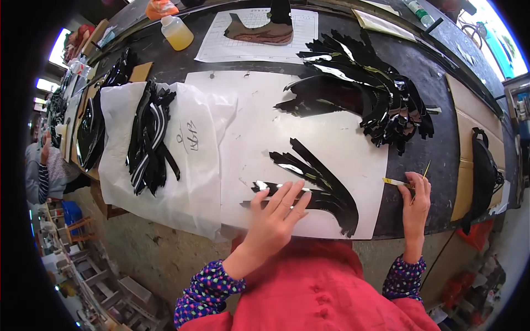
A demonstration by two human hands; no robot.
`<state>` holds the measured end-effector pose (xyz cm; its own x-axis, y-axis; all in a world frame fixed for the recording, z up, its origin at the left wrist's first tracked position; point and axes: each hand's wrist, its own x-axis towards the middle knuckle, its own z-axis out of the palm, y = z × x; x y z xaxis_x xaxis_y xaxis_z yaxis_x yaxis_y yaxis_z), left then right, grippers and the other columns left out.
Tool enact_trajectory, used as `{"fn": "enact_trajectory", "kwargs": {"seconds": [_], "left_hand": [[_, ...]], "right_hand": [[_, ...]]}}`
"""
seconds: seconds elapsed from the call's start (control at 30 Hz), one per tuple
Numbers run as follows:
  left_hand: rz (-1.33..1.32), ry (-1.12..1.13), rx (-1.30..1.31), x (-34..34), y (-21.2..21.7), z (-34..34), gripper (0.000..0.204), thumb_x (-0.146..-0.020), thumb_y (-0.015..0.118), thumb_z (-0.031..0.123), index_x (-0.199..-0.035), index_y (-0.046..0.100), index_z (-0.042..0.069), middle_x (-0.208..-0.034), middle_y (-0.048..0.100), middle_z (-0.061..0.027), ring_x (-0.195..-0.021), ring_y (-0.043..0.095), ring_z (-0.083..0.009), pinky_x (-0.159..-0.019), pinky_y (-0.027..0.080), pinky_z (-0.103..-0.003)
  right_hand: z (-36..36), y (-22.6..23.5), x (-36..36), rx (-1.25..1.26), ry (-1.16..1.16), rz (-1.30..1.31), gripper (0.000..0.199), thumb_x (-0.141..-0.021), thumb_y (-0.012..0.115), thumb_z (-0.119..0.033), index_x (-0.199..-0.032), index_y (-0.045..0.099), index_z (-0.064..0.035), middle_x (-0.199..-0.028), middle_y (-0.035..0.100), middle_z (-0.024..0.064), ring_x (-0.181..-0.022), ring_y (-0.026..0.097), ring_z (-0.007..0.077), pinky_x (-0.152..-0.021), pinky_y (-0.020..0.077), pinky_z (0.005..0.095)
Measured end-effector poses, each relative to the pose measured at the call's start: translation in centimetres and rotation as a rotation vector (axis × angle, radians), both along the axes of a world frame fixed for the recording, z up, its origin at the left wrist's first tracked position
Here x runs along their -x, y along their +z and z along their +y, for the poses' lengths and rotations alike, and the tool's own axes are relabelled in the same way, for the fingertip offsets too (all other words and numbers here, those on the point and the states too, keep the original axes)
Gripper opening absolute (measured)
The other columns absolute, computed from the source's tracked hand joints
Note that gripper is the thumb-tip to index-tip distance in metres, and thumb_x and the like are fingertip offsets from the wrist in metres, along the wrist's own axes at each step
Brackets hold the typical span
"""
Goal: Applying glue to the edges of black shoe upper components using a small wooden applicator stick.
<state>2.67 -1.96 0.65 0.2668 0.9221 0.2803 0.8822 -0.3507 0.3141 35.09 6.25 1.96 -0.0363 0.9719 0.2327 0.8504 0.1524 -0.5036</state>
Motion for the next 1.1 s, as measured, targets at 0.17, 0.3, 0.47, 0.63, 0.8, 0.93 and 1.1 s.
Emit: {"fn": "enact_trajectory", "kwargs": {"seconds": [0.17, 0.3, 0.47, 0.63, 0.8, 0.93, 1.1], "left_hand": [[-0.004, 0.103, -0.025, 0.1, 1.1, 3.5, 0.041, -0.087, 0.074, 0.02, -0.126, 0.068, 0.009, -0.137, 0.061, -0.004, -0.126, 0.056, -0.0207, -0.111, 0.026, -0.046], [0.029, 0.086, -0.073, 0.5, 0.2, 3.2, 0.038, -0.088, 0.073, 0.019, -0.125, 0.069, 0.011, -0.131, 0.061, -0.0036, -0.121, 0.056, -0.0176, -0.111, 0.025, -0.048], [0.007, 0.112, -0.092, 0.5, -0.1, 2.9, 0.038, -0.087, 0.075, 0.02, -0.123, 0.07, 0.011, -0.127, 0.061, -0.0026, -0.116, 0.058, -0.0178, -0.111, 0.023, -0.05], [0.021, 0.029, -0.063, 0.7, -0.6, 3.1, 0.04, -0.089, 0.071, 0.017, -0.128, 0.067, 0.01, -0.132, 0.063, -0.0048, -0.121, 0.058, -0.0184, -0.111, 0.03, -0.045], [0.029, 0.011, -0.011, 0.7, -0.5, 3.0, 0.041, -0.093, 0.066, 0.018, -0.133, 0.064, 0.008, -0.139, 0.061, -0.0067, -0.13, 0.055, -0.0197, -0.112, 0.034, -0.041], [-0.012, -0.006, 0.028, 1.2, 0.0, 3.3, 0.041, -0.095, 0.063, 0.021, -0.133, 0.063, 0.007, -0.144, 0.057, -0.0073, -0.13, 0.055, -0.0203, -0.11, 0.037, -0.041], [-0.136, 0.059, 0.035, 2.3, 0.1, 4.1, 0.043, -0.091, 0.067, 0.015, -0.134, 0.064, 0.007, -0.139, 0.058, -0.007, -0.117, 0.058, -0.0237, -0.107, 0.04, -0.04]], "right_hand": [[0.5, 0.9, -0.1, 0.013, 0.121, -0.112, 0.025, -0.087, 0.069, 0.004, -0.111, 0.064, -0.0026, -0.101, 0.063, 0.0112, -0.096, 0.058, 0.0288, -0.088, 0.0474, 0.0392], [0.5, 0.8, -0.5, 0.051, 0.15, -0.136, 0.022, -0.086, 0.069, 0.005, -0.106, 0.063, -0.002, -0.097, 0.061, 0.0108, -0.092, 0.058, 0.0284, -0.085, 0.0469, 0.0384], [0.4, 0.8, -0.9, 0.141, 0.094, -0.108, 0.018, -0.086, 0.068, 0.006, -0.101, 0.06, -0.0009, -0.094, 0.059, 0.0115, -0.091, 0.056, 0.0297, -0.083, 0.0469, 0.0383], [0.3, 2.0, 0.7, -0.04, 0.123, -0.066, 0.016, -0.088, 0.065, 0.009, -0.102, 0.06, 0.0004, -0.098, 0.061, 0.0116, -0.09, 0.059, 0.0269, -0.081, 0.0493, 0.0339], [-0.4, 3.8, 9.0, 0.133, 0.305, 0.387, 0.022, -0.093, 0.065, 0.007, -0.114, 0.063, 0.0018, -0.103, 0.066, 0.0143, -0.085, 0.065, 0.0208, -0.073, 0.0541, 0.0307], [2.1, 2.4, 16.0, 0.049, 0.523, 0.387, 0.029, -0.091, 0.062, 0.01, -0.119, 0.062, 0.0002, -0.106, 0.061, 0.019, -0.096, 0.064, 0.0354, -0.079, 0.0556, 0.0393], [3.0, -0.1, 17.0, 0.094, 0.548, 0.34, 0.033, -0.091, 0.06, 0.011, -0.122, 0.059, -0.0009, -0.106, 0.056, 0.0181, -0.094, 0.063, 0.0375, -0.078, 0.0555, 0.0424]]}}
